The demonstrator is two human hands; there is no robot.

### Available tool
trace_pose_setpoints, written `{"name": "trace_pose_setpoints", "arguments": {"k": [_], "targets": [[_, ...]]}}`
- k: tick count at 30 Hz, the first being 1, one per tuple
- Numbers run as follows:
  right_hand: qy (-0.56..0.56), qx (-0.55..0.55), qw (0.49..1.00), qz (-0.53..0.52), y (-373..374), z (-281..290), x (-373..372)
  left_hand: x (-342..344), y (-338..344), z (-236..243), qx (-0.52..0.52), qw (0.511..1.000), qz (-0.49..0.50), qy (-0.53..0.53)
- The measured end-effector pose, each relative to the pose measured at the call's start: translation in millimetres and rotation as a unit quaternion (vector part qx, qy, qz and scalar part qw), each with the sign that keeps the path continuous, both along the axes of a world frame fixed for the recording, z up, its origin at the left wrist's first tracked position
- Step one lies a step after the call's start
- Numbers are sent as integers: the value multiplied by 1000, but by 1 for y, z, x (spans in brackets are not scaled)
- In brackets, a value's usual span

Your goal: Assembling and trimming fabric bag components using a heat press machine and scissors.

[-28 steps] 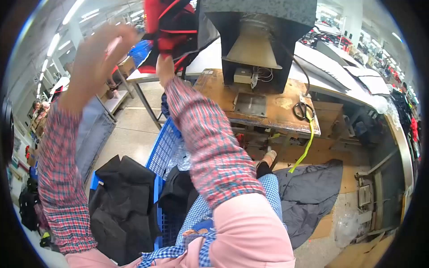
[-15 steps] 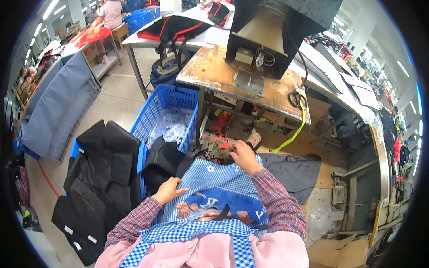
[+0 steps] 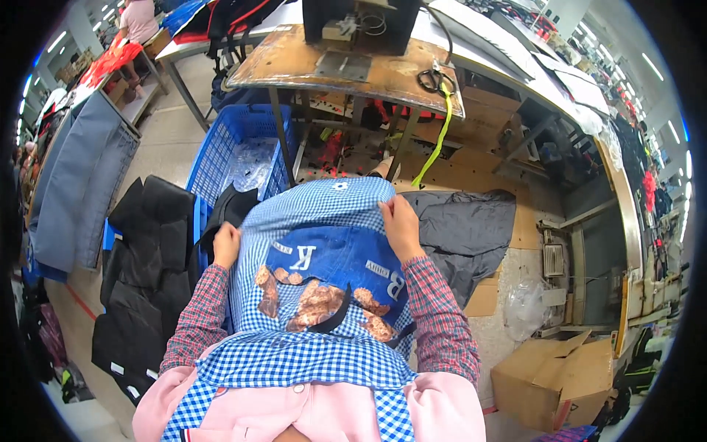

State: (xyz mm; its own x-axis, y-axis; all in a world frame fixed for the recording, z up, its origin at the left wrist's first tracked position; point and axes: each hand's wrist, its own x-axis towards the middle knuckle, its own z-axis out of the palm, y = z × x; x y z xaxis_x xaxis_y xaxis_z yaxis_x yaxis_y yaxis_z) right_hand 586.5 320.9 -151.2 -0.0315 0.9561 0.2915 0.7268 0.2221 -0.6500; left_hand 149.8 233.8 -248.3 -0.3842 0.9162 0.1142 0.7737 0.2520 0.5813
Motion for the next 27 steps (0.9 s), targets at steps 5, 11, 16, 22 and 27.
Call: {"name": "trace_pose_setpoints", "arguments": {"k": [5,11,16,22,27], "targets": [[-5,298,954,42,110,66,4,-20,-44,-92,-186,969,-108,-120],[-152,373,909,-103,251,110,74,-3,-92,-116,-400,866,-224,-198],[-185,76,979,-46,326,110,52,25,-141,-120,-415,843,-125,-318],[-162,307,934,-84,354,108,74,10,-137,-124,-424,781,-16,-458],[33,345,933,95,128,40,5,10,-153,-121,-405,708,100,-570]]}}
